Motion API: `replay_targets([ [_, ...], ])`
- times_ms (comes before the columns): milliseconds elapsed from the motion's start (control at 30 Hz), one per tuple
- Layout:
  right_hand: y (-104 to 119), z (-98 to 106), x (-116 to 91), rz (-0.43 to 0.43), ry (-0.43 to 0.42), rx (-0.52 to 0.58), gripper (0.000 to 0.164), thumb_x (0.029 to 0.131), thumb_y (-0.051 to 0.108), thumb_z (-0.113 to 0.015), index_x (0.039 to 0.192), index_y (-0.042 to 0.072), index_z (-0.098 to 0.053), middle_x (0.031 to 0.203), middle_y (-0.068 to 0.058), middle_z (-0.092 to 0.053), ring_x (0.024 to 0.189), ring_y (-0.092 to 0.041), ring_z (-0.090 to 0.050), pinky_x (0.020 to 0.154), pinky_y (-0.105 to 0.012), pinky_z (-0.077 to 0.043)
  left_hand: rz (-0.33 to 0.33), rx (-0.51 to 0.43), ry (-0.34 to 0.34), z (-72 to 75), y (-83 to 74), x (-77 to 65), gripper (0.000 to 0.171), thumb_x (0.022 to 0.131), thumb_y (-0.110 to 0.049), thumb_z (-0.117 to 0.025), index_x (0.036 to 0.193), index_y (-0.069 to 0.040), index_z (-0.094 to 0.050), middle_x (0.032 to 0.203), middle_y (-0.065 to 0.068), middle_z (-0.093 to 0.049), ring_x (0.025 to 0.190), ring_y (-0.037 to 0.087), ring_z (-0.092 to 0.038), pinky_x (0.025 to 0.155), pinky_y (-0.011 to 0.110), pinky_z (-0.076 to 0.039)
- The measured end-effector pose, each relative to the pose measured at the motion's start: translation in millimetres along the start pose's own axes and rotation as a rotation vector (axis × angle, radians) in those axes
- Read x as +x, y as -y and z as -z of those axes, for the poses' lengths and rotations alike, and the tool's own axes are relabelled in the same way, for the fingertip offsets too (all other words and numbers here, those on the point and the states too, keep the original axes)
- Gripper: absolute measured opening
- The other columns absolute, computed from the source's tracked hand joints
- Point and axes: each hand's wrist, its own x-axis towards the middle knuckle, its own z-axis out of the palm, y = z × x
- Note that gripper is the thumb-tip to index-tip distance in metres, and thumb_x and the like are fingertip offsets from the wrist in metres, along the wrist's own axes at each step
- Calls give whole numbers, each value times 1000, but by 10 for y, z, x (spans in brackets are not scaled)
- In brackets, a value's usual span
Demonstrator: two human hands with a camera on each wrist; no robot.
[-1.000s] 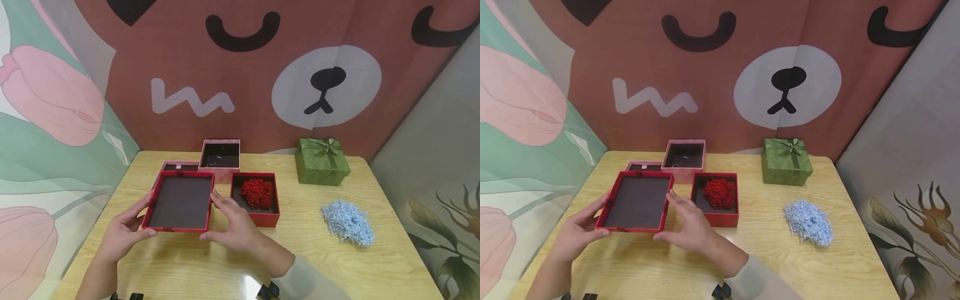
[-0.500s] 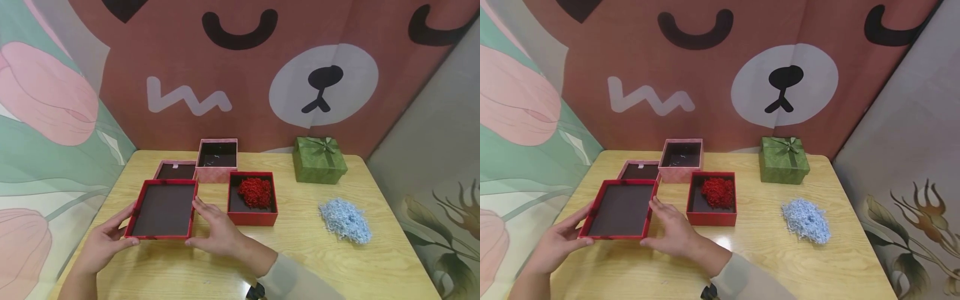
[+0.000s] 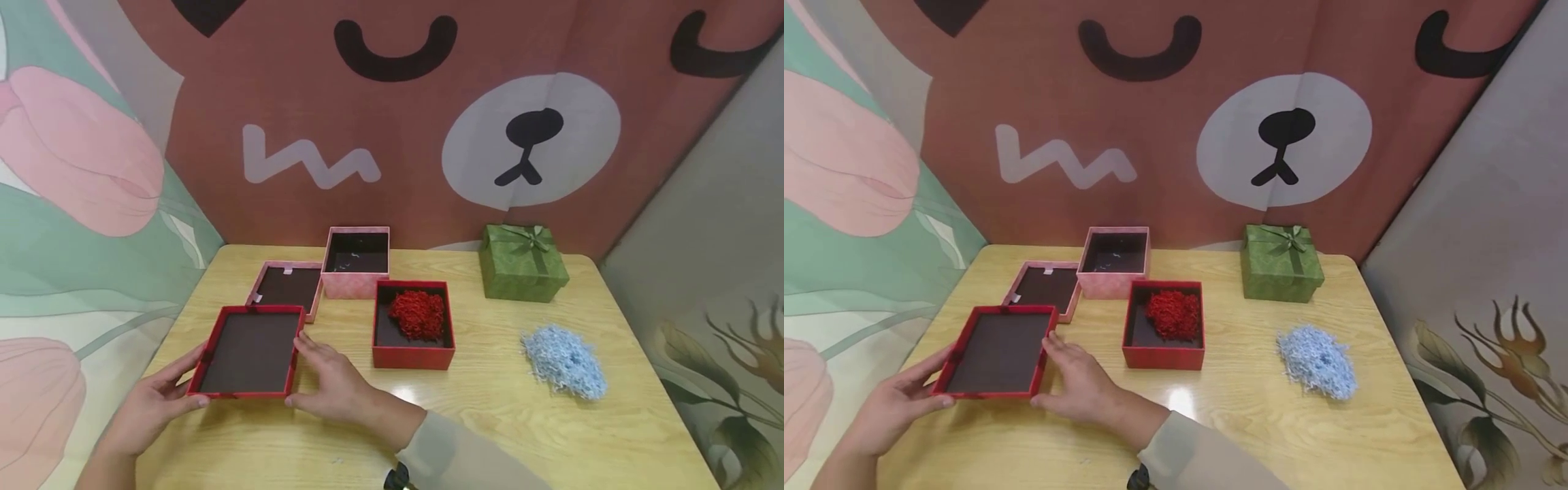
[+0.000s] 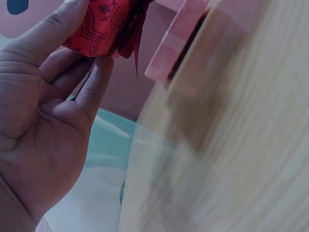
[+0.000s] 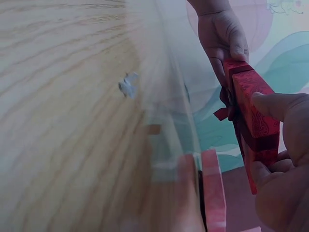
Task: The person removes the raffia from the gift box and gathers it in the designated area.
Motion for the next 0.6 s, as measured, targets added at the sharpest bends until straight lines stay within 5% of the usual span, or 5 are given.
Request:
replay_targets([
  [300, -2, -272, 141, -33, 22, -39, 91, 90, 43, -81, 162, 10, -36, 167, -3, -31, 149, -20, -39, 120, -32, -37, 153, 166, -23, 233, 144, -8, 78, 88, 6, -78, 155, 4, -40, 139, -32, -53, 117, -7, -59, 85, 22, -60],
  [600, 21, -461, 308, -39, 42, -132, 87, 90, 41, -81, 159, 6, -41, 164, -6, -38, 148, -11, -37, 117, -20, -35, 209, 241, -47, 372, 287, -22, 79, 87, 0, -81, 155, 5, -40, 134, -37, -50, 114, -11, -57, 84, 18, -59],
])
